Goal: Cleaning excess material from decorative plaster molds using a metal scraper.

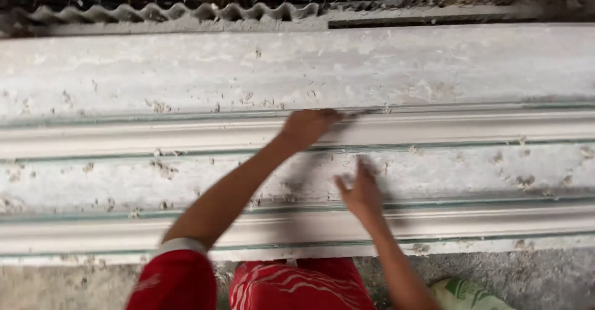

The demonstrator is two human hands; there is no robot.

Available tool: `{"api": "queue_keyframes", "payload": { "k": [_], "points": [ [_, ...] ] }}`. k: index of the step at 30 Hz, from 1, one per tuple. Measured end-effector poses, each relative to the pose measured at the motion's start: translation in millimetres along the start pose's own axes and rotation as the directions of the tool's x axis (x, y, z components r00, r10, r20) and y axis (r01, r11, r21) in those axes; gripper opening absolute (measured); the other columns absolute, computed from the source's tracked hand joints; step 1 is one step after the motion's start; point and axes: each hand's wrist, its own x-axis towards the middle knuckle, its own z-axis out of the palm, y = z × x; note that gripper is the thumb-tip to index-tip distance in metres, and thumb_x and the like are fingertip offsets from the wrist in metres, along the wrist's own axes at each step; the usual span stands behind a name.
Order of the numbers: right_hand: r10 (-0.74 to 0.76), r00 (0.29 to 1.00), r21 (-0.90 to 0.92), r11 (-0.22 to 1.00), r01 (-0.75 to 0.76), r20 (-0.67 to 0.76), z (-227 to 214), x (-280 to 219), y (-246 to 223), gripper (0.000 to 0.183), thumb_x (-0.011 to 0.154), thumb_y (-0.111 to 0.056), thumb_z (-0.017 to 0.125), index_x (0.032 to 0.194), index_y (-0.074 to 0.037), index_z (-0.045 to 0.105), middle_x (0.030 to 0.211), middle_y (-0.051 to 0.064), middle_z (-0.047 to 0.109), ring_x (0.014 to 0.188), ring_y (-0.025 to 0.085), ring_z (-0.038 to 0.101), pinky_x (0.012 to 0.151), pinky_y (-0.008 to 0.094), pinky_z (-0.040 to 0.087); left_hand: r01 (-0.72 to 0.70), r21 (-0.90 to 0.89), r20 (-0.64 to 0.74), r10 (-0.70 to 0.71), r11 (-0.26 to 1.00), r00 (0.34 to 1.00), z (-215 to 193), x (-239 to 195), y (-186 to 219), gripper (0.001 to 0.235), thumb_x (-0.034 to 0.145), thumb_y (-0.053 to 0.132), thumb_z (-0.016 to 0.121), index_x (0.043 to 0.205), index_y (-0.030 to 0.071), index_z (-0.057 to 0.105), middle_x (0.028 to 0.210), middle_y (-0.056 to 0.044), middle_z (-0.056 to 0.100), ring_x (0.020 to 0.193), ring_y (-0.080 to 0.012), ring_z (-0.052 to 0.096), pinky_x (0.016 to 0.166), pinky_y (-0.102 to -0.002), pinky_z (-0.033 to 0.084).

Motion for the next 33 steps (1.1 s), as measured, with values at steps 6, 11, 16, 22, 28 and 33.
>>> {"api": "queue_keyframes", "payload": {
  "k": [6, 11, 16, 22, 28, 33],
  "points": [
    [0.119, 0.955, -0.137, 0.977, -0.161, -0.271, -77, 16, 89, 0.110, 0.087, -0.075, 0.055, 0.163, -0.003, 0.020, 0.161, 0.030, 0.027, 0.148, 0.049, 0.028, 0.111, 0.063, 0.042, 0.033, 0.368, 0.056, -0.057, 0.929, 0.997, -84, -169, -102, 0.053, 0.095, 0.015, 0.060, 0.144, 0.035, 0.053, 0.147, 0.011, 0.058, 0.091, -0.0337, 0.074, 0.071, -0.048, 0.069],
    [0.168, 0.965, 0.039, 0.986, -0.163, -0.202, -55, 55, 129, 0.127, 0.077, -0.078, 0.057, 0.162, -0.005, -0.001, 0.165, 0.028, -0.002, 0.153, 0.047, 0.001, 0.119, 0.065, 0.020, 0.065, 0.589, 0.297, -0.291, 0.806, 0.909, -108, -269, -219, 0.085, 0.091, 0.002, 0.057, 0.154, 0.047, 0.022, 0.160, 0.022, 0.029, 0.123, -0.0337, 0.057, 0.086, -0.045, 0.067],
    [0.205, 0.952, 0.109, 0.977, -0.184, -0.226, -47, 54, 129, 0.139, 0.065, -0.078, 0.061, 0.162, -0.011, -0.012, 0.168, 0.027, -0.011, 0.154, 0.048, -0.011, 0.123, 0.064, 0.005, -0.061, 0.609, 0.327, -0.180, 0.791, 0.928, -82, -363, -347, 0.105, 0.083, -0.010, 0.055, 0.160, 0.046, 0.011, 0.170, 0.021, 0.021, 0.107, -0.0289, 0.065, 0.062, -0.042, 0.068],
    [0.215, 0.942, 0.079, 0.976, -0.201, -0.259, -59, 42, 103, 0.124, 0.080, -0.057, 0.074, 0.165, -0.008, -0.002, 0.163, 0.036, 0.007, 0.151, 0.056, 0.010, 0.121, 0.069, 0.019, -0.144, 0.657, 0.033, 0.163, 0.740, 0.986, -59, -242, -226, 0.068, 0.085, 0.010, 0.070, 0.141, 0.043, 0.048, 0.151, 0.014, 0.052, 0.086, -0.0263, 0.074, 0.056, -0.035, 0.067],
    [0.237, 0.937, 0.122, 0.970, -0.212, -0.256, -62, 34, 96, 0.129, 0.078, -0.055, 0.078, 0.164, -0.009, -0.006, 0.163, 0.037, 0.005, 0.152, 0.056, 0.008, 0.122, 0.068, 0.017, -0.285, 0.296, -0.087, 0.323, 0.912, 0.942, -23, -78, -65, 0.058, 0.086, 0.010, 0.072, 0.138, 0.033, 0.057, 0.142, 0.006, 0.060, 0.087, -0.0339, 0.076, 0.063, -0.047, 0.064],
    [0.237, 0.934, 0.131, 0.969, -0.208, -0.266, -65, 35, 96, 0.133, 0.075, -0.064, 0.076, 0.165, -0.008, -0.004, 0.165, 0.034, 0.005, 0.154, 0.052, 0.008, 0.124, 0.063, 0.016, -0.305, 0.326, 0.033, 0.311, 0.895, 0.950, -82, -111, -77, 0.060, 0.090, 0.009, 0.065, 0.143, 0.034, 0.052, 0.141, 0.003, 0.061, 0.089, -0.0348, 0.077, 0.070, -0.050, 0.065]
  ]
}}
